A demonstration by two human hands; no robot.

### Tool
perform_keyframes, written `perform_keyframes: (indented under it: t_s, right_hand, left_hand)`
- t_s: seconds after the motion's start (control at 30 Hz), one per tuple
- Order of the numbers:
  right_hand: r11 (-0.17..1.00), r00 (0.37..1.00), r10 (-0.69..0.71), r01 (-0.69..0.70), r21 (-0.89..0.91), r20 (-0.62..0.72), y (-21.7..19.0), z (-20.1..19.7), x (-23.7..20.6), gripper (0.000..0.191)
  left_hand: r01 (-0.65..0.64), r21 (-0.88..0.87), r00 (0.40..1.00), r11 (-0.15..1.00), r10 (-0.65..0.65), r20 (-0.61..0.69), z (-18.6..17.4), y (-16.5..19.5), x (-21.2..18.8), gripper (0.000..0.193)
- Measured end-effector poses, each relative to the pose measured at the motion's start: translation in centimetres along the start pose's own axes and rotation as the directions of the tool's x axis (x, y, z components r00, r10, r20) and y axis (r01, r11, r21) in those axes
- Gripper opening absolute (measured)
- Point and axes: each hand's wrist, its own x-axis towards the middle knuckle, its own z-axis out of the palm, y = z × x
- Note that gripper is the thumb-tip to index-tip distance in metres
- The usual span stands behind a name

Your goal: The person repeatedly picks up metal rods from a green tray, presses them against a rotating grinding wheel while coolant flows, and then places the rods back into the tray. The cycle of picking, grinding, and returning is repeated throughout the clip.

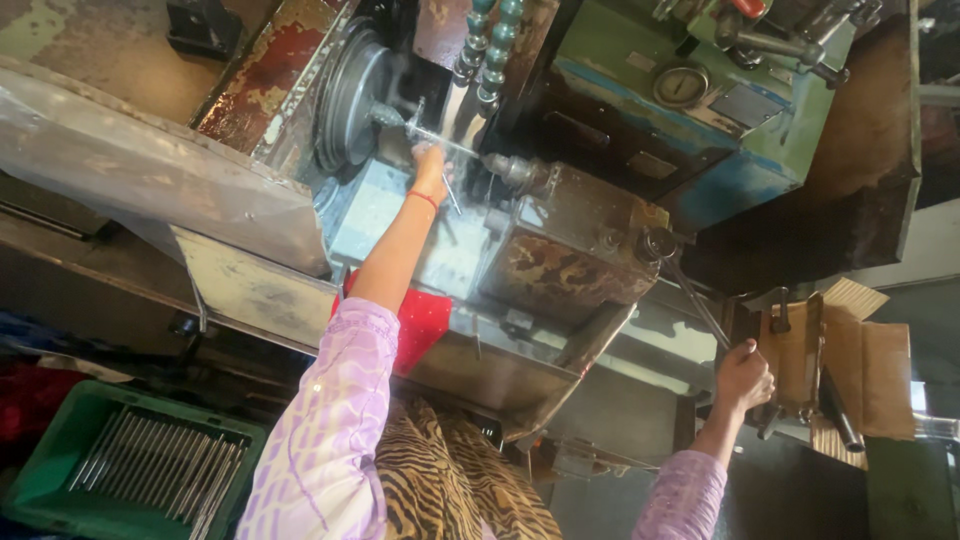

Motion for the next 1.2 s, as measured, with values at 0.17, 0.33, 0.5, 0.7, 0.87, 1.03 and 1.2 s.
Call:
perform_keyframes:
  t_s: [0.17, 0.33, 0.5, 0.7, 0.87, 1.03, 1.2]
  right_hand:
    - [0.999, 0.998, 0.037, -0.035, -0.036, 0.050, 0.3, 0.0, -1.7, 0.057]
    - [1.000, 1.000, 0.000, 0.001, -0.024, 0.011, 0.4, 0.2, -1.1, 0.059]
    - [0.999, 0.991, -0.032, 0.034, 0.016, -0.131, -0.1, 0.6, 0.5, 0.054]
    - [0.993, 0.976, -0.116, 0.116, -0.013, -0.186, -0.2, 0.9, 0.7, 0.058]
    - [0.996, 0.980, -0.082, 0.087, 0.021, -0.179, -0.2, 1.0, 0.6, 0.052]
    - [0.995, 0.988, -0.050, 0.061, 0.078, -0.145, -0.2, 0.9, 0.6, 0.054]
    - [0.996, 0.979, -0.081, 0.084, 0.011, -0.186, -0.3, 0.9, 0.3, 0.054]
  left_hand:
    - [-0.017, -0.151, 0.993, 0.988, 0.033, 0.109, -0.6, 0.1, -0.1, 0.047]
    - [0.006, -0.122, 0.995, 0.993, 0.006, 0.104, -0.4, -0.3, 0.5, 0.039]
    - [-0.159, -0.044, 0.981, 0.986, 0.163, 0.105, 1.6, -0.8, 0.9, 0.031]
    - [-0.184, -0.130, 0.964, 0.974, 0.205, 0.171, 3.6, -0.4, -0.2, 0.043]
    - [-0.138, -0.154, 0.942, 0.978, 0.178, 0.283, 3.5, -0.2, -0.8, 0.052]
    - [-0.060, -0.134, 0.988, 0.989, 0.079, 0.136, 2.9, -0.9, 0.5, 0.052]
    - [-0.020, -0.130, 0.999, 0.991, 0.025, 0.037, 2.0, -0.7, 1.2, 0.058]
